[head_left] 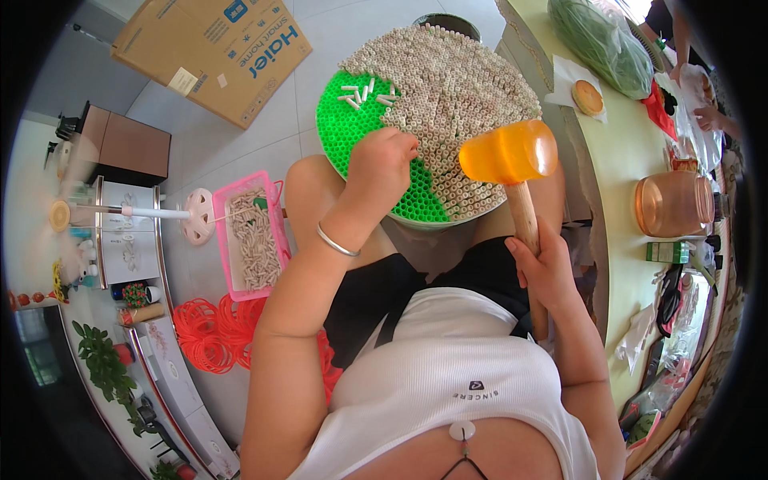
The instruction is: The person picks up white cylindrical pegs from a tray and inserts them into a circular green grid, then uses a yellow mallet to tap the pegs into the holes.
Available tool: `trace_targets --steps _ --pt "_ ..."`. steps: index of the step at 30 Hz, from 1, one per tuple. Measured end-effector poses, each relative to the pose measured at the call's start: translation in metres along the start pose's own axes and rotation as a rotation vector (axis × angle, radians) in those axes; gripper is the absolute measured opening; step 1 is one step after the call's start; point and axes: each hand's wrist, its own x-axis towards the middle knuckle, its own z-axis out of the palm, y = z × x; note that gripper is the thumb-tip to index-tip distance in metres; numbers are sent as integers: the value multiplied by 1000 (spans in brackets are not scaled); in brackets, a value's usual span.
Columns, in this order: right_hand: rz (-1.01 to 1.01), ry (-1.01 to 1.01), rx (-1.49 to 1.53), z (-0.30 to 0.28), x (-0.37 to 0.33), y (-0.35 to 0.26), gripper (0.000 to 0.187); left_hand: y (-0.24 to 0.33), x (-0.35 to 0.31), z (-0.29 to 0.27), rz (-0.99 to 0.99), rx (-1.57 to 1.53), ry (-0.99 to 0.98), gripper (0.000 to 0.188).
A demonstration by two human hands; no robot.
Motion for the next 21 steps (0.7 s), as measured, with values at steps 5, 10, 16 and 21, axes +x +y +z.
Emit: trace_targets --steps 5,10,16,21 --pt "-72 -24 -96 -4 2 -21 25 5 5 -12 -74 -39 -53 10" --pt "-426 9 -281 8 14 -59 31 -21 11 -38 -130 124 151 14" --pt "-446 -2 -541 11 38 -60 34 -82 28 -36 69 464 28 21" --pt "-191 10 -167 2 20 -57 27 -88 26 -33 115 428 -5 11"
